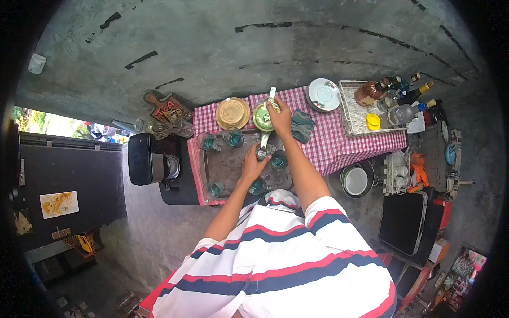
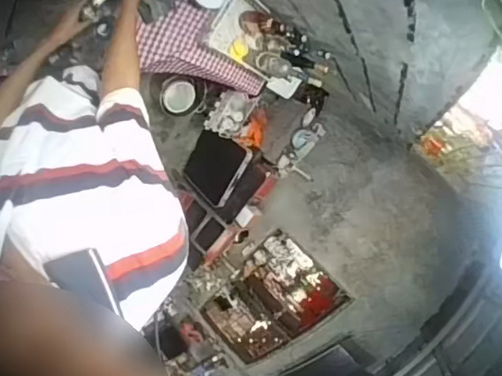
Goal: Pouring tea from a green teapot into multiple small glasses on a tray.
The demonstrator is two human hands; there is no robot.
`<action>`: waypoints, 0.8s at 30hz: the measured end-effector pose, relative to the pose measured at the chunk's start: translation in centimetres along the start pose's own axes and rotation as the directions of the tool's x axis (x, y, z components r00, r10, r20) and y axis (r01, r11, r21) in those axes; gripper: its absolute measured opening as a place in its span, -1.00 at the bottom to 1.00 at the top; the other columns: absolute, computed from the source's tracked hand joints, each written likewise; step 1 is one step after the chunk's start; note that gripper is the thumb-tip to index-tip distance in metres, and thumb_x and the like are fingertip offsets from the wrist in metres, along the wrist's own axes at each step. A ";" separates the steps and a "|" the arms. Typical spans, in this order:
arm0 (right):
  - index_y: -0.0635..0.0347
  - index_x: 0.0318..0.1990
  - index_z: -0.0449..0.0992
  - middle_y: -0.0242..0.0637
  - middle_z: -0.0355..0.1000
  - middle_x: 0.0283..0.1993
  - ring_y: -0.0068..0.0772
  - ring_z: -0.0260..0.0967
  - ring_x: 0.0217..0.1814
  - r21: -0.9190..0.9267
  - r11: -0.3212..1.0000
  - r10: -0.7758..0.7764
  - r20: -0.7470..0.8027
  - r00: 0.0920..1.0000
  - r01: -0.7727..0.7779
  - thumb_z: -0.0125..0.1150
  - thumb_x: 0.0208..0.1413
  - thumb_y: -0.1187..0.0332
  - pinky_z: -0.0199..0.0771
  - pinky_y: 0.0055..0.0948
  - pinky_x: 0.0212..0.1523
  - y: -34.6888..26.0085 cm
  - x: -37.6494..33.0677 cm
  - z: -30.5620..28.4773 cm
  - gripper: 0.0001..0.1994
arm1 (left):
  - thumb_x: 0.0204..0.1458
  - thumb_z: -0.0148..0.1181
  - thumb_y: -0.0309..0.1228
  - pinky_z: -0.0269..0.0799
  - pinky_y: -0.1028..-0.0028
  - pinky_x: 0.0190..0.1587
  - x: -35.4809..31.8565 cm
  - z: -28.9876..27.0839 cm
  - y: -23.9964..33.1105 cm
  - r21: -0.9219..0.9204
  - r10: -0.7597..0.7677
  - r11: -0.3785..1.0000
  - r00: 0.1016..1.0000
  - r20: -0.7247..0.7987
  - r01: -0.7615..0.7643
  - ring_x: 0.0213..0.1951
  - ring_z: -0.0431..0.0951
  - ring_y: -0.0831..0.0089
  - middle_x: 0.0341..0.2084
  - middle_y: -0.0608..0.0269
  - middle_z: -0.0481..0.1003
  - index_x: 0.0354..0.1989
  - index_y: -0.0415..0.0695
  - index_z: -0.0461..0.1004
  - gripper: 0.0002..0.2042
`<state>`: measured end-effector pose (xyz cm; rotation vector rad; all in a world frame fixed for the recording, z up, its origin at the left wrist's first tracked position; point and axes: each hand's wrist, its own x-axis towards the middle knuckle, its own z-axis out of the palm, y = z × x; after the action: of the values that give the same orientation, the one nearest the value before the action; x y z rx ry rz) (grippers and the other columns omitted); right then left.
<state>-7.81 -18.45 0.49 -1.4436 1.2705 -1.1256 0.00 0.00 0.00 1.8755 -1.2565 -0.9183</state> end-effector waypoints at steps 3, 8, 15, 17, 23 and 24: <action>0.41 0.08 0.48 -0.02 0.54 -0.03 -0.30 0.48 0.04 -0.040 0.999 0.016 0.004 1.000 -0.016 0.27 0.14 0.29 0.39 -0.39 0.08 -0.6 -0.2 -0.1 -0.57 | -0.01 0.35 -0.28 0.28 0.11 0.18 0.0 0.0 0.0 -0.010 0.015 1.000 1.000 -0.004 -0.015 0.18 0.33 -0.16 0.14 -0.23 0.33 0.25 -0.27 0.19 -0.32; 0.43 0.03 0.49 0.03 0.54 -0.07 -0.21 0.51 -0.01 -0.002 1.000 -0.023 -0.018 1.000 0.023 0.33 0.09 0.24 0.43 -0.33 0.03 -0.8 -0.2 -0.2 -0.54 | -0.01 0.35 -0.26 0.28 0.13 0.19 0.0 0.0 0.3 0.004 0.017 1.000 1.000 -0.002 -0.017 0.18 0.33 -0.15 0.14 -0.23 0.33 0.25 -0.29 0.19 -0.31; 0.41 0.04 0.50 0.00 0.54 -0.07 -0.27 0.51 -0.03 0.023 1.000 -0.010 -0.011 1.000 0.010 0.32 0.09 0.26 0.44 -0.36 0.01 -1.3 -0.4 -0.1 -0.56 | -0.01 0.35 -0.25 0.28 0.14 0.19 -0.1 0.0 0.2 0.015 0.006 1.000 1.000 -0.009 -0.006 0.18 0.33 -0.14 0.15 -0.23 0.32 0.25 -0.31 0.19 -0.30; 0.39 0.05 0.50 0.00 0.54 -0.06 -0.24 0.51 -0.02 0.035 0.999 -0.008 -0.005 1.000 0.008 0.33 0.09 0.25 0.44 -0.35 0.01 -0.8 -0.3 -0.1 -0.55 | -0.01 0.35 -0.26 0.28 0.15 0.20 -0.1 0.0 0.3 0.021 0.014 1.000 1.000 -0.014 -0.013 0.18 0.34 -0.14 0.14 -0.24 0.33 0.24 -0.31 0.19 -0.31; 0.38 0.06 0.50 0.03 0.53 -0.05 -0.17 0.51 -0.01 -0.002 1.000 -0.008 -0.016 1.000 0.008 0.34 0.08 0.22 0.43 -0.32 0.03 -0.5 -0.2 0.1 -0.53 | -0.04 0.38 -0.23 0.31 0.12 0.16 0.1 0.2 -0.3 0.012 0.029 1.000 0.999 -0.043 -0.029 0.14 0.39 -0.12 0.10 -0.20 0.38 0.22 -0.26 0.24 -0.32; 0.38 0.06 0.50 0.03 0.53 -0.05 -0.17 0.51 -0.01 -0.002 1.000 -0.007 -0.015 1.000 0.007 0.34 0.08 0.22 0.43 -0.32 0.03 -0.6 -0.3 0.1 -0.53 | -0.04 0.38 -0.23 0.31 0.12 0.16 0.1 0.2 -0.4 0.011 0.028 1.000 0.999 -0.043 -0.027 0.14 0.39 -0.12 0.10 -0.20 0.38 0.22 -0.26 0.24 -0.32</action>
<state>-7.60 -18.10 1.03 -1.4450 1.2782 -1.1416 0.02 0.03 -0.45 1.8719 -1.2605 -0.8534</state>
